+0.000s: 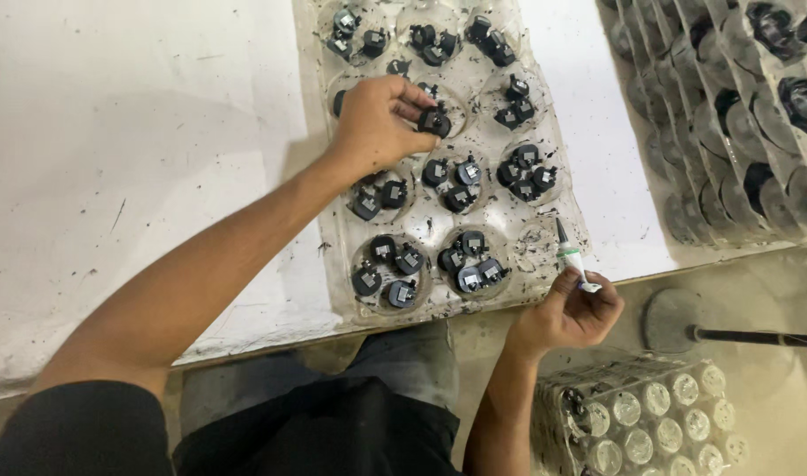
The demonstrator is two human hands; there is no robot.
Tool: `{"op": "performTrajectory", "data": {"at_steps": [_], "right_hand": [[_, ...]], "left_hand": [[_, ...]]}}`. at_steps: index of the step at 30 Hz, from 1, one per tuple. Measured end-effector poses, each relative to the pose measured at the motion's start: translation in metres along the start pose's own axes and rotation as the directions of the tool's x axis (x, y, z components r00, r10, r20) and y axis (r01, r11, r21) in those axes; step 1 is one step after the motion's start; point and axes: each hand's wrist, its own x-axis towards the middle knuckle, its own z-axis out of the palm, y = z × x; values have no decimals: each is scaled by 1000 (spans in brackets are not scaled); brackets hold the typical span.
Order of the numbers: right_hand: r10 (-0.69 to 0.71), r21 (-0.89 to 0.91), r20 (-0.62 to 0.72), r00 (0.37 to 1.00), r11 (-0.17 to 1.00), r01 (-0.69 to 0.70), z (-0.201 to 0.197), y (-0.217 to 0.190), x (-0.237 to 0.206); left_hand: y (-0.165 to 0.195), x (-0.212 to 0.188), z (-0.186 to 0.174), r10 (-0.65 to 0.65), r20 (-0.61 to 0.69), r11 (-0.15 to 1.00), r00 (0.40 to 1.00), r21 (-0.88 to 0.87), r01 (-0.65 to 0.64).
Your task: The person sits at a workbench and applies glue from a small squeeze tube onto black plastic components held in blister trays. They pick up one component at a time, dispense glue onto it, place it back into the tray, and reach for the next part, repeating this across the trays.
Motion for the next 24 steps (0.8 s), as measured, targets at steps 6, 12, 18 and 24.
{"op": "performTrajectory", "data": {"at_steps": [6,12,18,24], "right_hand": [[-6,-105,-56,998,995,0,2,33,-12],[11,-130,-38,999,991,-15,-2,36,-14],[53,-205,-28,998,977,-58,-5,37,-14],[45,-166,-1,999,985,-45,-4,34,-14]], "left_hand": [[-17,62,35,300,1,748,954,620,-236],[-31,94,68,99,127,660,987,734,-161],[-33,96,70,30,165,647,986,749,-145],[-51,138,36,154,92,767,984,617,-178]]}}
